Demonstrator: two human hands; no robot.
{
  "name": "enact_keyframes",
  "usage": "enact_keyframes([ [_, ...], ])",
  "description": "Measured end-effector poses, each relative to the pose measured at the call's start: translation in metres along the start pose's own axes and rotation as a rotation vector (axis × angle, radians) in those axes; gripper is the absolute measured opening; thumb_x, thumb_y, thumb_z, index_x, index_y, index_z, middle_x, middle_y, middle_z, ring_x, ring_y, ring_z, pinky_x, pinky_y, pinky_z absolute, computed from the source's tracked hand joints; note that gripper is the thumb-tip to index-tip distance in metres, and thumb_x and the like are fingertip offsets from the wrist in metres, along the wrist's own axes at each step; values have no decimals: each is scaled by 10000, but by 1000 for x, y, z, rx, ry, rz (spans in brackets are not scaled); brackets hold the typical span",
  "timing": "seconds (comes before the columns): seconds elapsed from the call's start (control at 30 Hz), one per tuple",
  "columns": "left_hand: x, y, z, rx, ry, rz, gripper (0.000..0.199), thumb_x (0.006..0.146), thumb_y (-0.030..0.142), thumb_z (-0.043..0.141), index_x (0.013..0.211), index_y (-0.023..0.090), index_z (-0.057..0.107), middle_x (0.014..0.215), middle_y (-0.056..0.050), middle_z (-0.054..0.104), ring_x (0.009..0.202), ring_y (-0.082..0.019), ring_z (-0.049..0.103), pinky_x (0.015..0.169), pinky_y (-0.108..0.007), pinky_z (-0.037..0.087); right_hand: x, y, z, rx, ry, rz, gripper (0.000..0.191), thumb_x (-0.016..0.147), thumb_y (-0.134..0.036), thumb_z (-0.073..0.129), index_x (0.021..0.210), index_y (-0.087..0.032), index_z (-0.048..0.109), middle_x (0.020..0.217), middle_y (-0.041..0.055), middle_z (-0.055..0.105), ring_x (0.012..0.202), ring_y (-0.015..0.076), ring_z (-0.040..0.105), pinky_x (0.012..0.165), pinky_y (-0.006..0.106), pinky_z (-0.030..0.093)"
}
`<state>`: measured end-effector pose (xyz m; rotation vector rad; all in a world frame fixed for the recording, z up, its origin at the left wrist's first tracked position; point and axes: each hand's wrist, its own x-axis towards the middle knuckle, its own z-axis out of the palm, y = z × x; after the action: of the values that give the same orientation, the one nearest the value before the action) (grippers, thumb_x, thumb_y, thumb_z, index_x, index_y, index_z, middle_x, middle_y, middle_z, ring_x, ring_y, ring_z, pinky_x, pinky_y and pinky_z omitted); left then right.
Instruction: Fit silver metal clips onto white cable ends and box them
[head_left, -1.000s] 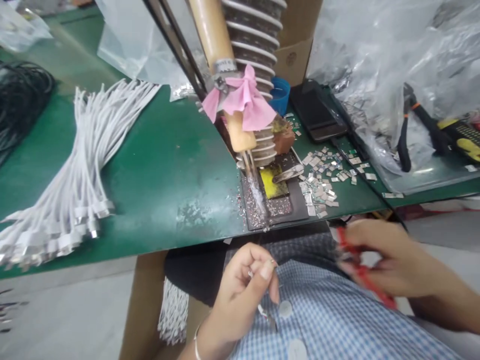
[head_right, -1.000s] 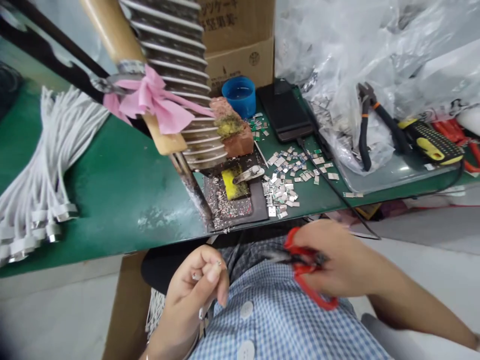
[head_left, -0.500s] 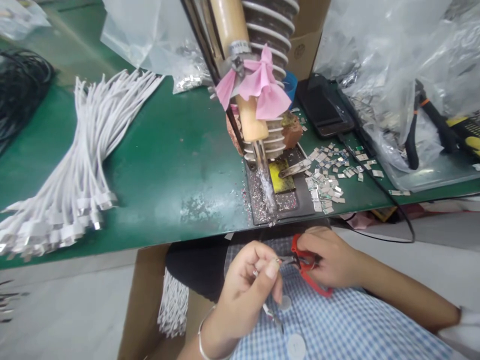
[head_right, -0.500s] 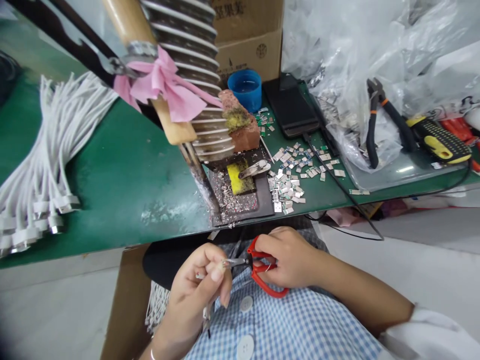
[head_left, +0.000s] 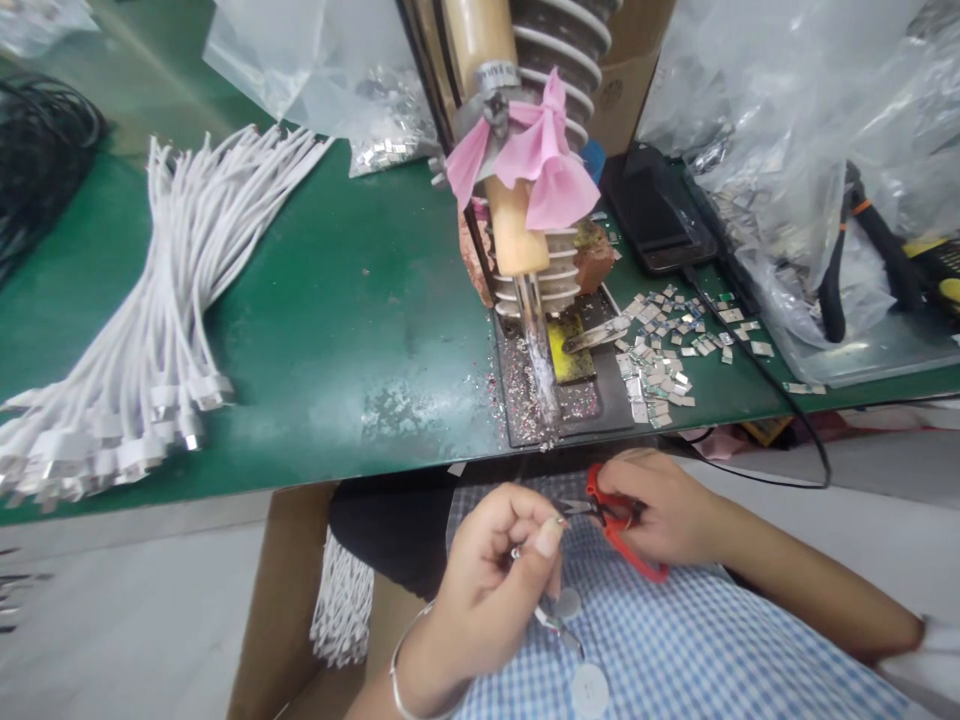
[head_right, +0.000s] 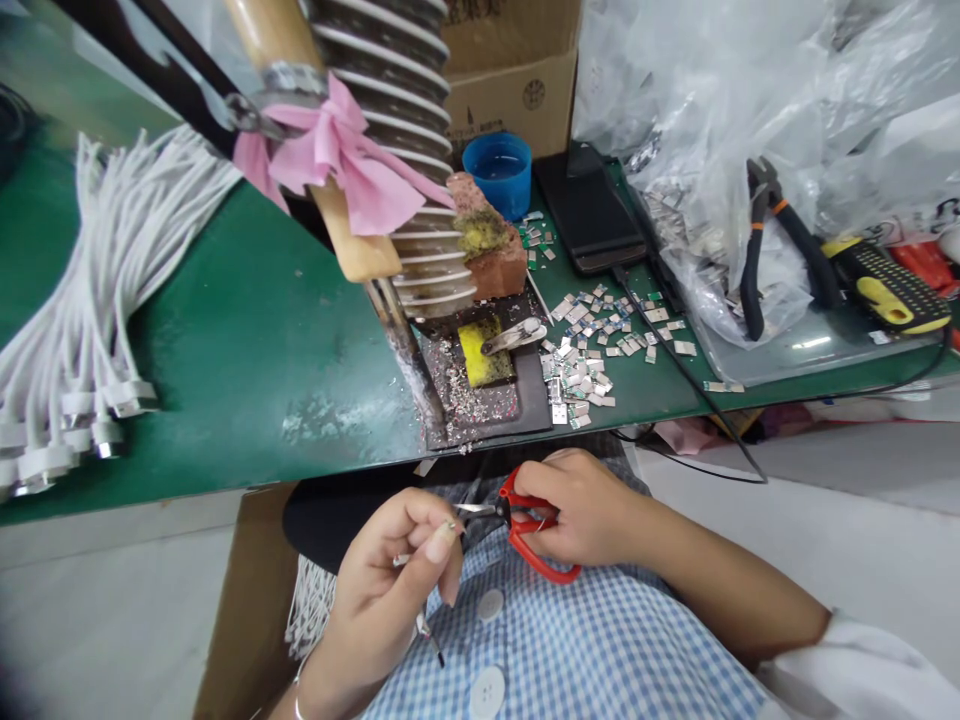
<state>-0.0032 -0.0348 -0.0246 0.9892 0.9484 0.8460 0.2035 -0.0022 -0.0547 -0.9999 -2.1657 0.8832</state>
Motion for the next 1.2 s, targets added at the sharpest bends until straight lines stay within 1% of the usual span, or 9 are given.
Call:
enact_keyframes([
  [0.17,1,2,0,-116,-5,-38,110,966,284,532,899,201,559,545,64,551,477,-39,430,523,-121,368,-1,4,4,8,-37,-7,130,778,-136,471,678,-217,455,510,-53,507,445,100,407,488,228,282],
  [0.4,1,3,0,-176,-25,-78,157,954,309,556,864,181,548,536,51,566,476,-46,439,511,-136,351,1,4,2,-62,8,-109,166,791,-96,434,675,-213,456,536,-41,558,459,98,440,499,236,285],
  [0.53,2,2,-1,-183,-11,-100,173,940,317,577,853,172,547,534,42,569,474,-55,450,511,-153,360,1,5,0,-66,8,-136,178,799,-87,430,678,-217,441,534,-46,557,456,98,449,512,243,301],
  [0.8,2,2,1,-225,14,-155,212,909,353,618,835,165,557,505,38,560,442,-63,433,487,-172,350,0,8,3,-56,-15,-127,165,737,-66,433,689,-224,444,536,-46,553,460,110,464,520,252,310],
  [0.93,3,3,1,-193,19,-154,220,897,363,634,837,160,575,508,32,580,444,-63,453,485,-165,353,1,7,0,-67,-11,-133,167,746,-69,434,680,-223,438,531,-46,551,458,108,454,521,251,306],
  [1.0,4,3,1,-159,42,-149,224,888,365,646,832,157,586,509,26,594,446,-67,470,485,-166,365,1,7,0,-75,-9,-134,173,759,-70,432,678,-222,432,532,-45,551,459,106,450,521,250,302],
  [1.1,5,3,-1,-129,39,-133,220,894,364,636,827,157,597,523,6,638,436,-75,493,476,-176,390,-1,8,1,-75,-16,-124,169,774,-81,439,679,-220,430,536,-43,542,465,106,440,528,246,305],
  [1.2,5,1,-1,-125,51,-119,187,905,329,629,830,158,621,584,-25,702,463,-87,547,484,-184,422,-3,9,6,-16,-23,-75,161,765,-83,446,675,-216,430,539,-42,517,474,104,415,522,240,293],
])
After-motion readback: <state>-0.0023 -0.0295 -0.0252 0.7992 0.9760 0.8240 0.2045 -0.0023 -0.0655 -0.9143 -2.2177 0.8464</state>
